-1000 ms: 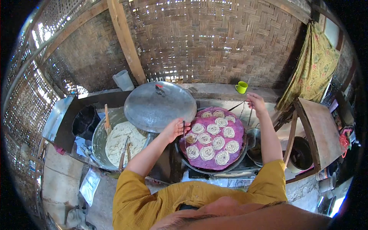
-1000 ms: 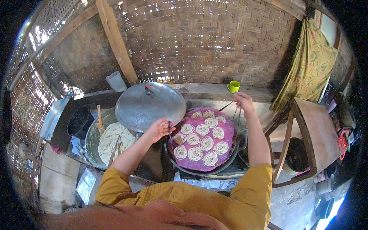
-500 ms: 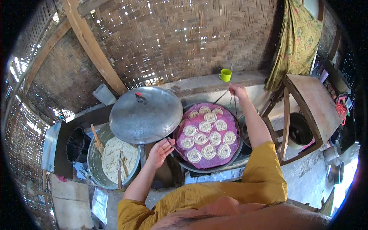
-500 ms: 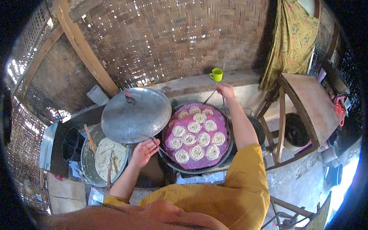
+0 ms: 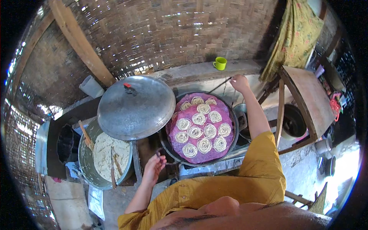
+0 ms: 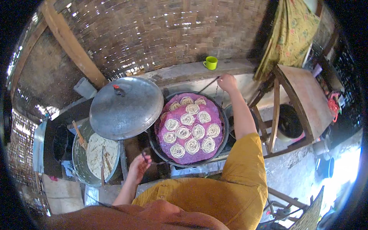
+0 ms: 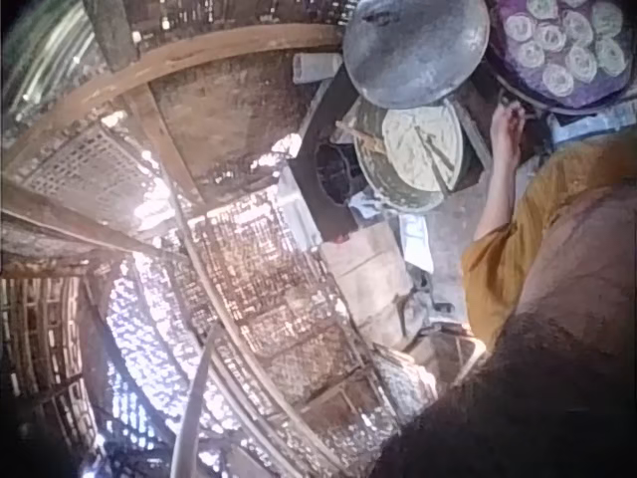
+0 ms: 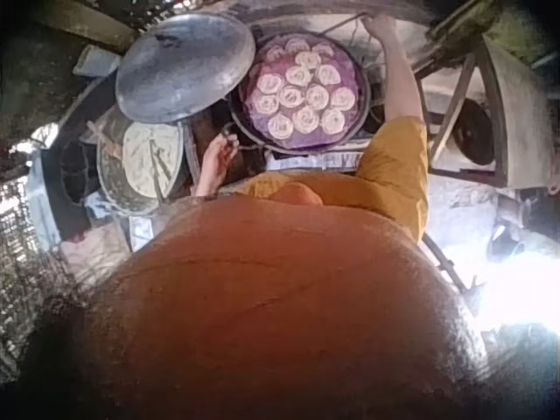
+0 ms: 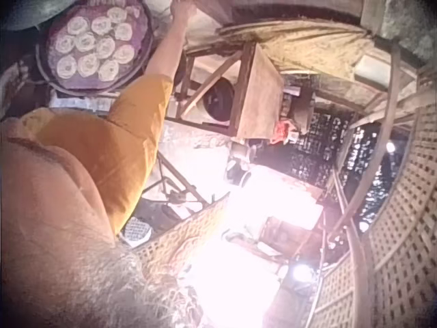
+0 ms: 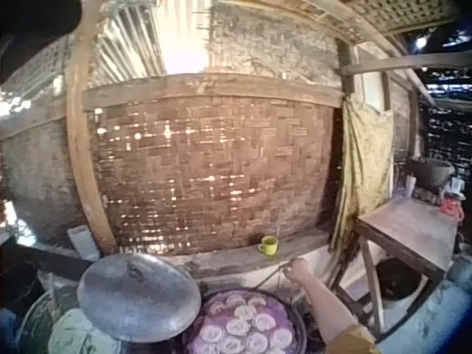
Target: The person uses a handheld extruder to create spiral patterns of batter on pink circular trays and then places the trays onto a steaming pot.
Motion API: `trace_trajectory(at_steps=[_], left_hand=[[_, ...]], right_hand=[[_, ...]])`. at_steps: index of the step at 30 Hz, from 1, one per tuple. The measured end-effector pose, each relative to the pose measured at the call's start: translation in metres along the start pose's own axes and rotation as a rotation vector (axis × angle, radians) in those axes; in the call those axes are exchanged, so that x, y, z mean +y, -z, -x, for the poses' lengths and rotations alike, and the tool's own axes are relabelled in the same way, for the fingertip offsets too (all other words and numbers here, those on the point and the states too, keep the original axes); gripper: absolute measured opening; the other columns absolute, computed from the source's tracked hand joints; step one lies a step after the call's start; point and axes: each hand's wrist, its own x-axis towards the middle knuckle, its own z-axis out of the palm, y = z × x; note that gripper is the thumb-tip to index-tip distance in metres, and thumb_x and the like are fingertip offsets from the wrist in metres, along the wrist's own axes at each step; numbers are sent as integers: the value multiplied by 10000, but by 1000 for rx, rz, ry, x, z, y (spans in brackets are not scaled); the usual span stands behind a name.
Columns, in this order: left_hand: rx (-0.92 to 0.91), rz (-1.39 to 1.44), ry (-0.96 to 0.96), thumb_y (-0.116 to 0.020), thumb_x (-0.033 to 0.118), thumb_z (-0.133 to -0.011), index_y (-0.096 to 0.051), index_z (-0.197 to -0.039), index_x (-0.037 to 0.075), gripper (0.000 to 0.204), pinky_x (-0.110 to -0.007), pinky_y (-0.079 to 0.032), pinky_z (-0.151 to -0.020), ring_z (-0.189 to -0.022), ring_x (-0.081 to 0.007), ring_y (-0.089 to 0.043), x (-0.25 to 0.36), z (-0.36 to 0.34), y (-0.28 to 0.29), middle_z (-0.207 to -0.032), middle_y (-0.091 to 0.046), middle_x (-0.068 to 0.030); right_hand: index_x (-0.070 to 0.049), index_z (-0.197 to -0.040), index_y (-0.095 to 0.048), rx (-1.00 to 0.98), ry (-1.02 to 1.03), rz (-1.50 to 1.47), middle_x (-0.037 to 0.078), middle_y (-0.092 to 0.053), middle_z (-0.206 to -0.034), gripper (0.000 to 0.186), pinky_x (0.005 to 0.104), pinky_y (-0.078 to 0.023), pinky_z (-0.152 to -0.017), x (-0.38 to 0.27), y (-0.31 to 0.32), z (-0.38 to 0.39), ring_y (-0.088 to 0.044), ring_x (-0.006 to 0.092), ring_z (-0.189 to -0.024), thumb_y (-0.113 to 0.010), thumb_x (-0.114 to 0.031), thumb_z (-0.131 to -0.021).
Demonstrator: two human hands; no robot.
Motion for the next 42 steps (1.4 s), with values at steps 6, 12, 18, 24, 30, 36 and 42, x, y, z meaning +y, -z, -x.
trace_trajectory(at_steps=[6,12,18,24,30,36,42], left_hand=[[63,-144,431,-530,239,-799,-538,-853,116,135,-225,-444,-546,-651,-91,-515,-100,7,55,-729,-527,10],[286,98,548,-549,316,-778,-554,-784,119,197,-235,-351,-403,-466,-91,-382,-144,6,94,-575,-428,26],[94,-176,218,-521,300,-811,-562,-927,95,239,-214,-373,-452,-511,-76,-432,-157,34,139,-629,-477,21],[414,375,49,-499,204,-837,-558,-906,27,199,-233,-444,-621,-674,-120,-544,-89,180,156,-740,-564,-35],[676,448,79,-505,200,-830,-562,-892,29,191,-235,-446,-610,-663,-121,-544,-101,212,214,-732,-564,-35],[697,344,218,-511,197,-822,-566,-878,30,184,-237,-448,-598,-653,-123,-545,-128,234,227,-723,-565,-36],[597,145,434,-517,193,-815,-570,-864,32,176,-239,-449,-587,-642,-125,-545,-140,242,240,-715,-565,-37]], right_hand=[[-13,-869,-622,-265,110,462,134,-571,-1022,297,335,-394,-867,28,-57,-45,-508,256,-1007,-468,-217,-718],[-76,-906,-617,-103,348,110,147,-588,-936,339,374,-446,-737,-105,-80,-66,-570,276,-851,-447,-341,-782],[-33,-843,-617,-130,573,-514,162,-606,-822,450,388,-439,-700,-333,-45,-24,-580,320,-787,-467,-451,-767],[-3,-743,-634,-352,606,-70,154,-621,-765,474,366,-454,-719,-463,-68,-8,-596,299,-782,-481,-452,-756],[2,-815,-626,-333,522,106,181,-604,-880,375,392,-462,-716,-478,-137,-52,-581,305,-847,-519,-351,-748],[-13,-912,-607,-95,494,28,195,-580,-948,422,381,-443,-771,-453,-111,-37,-562,313,-895,-566,-376,-699],[-20,-792,-563,102,524,-245,131,-600,-737,301,355,-437,-627,-404,-49,-19,-576,260,-679,-621,-298,-691]])
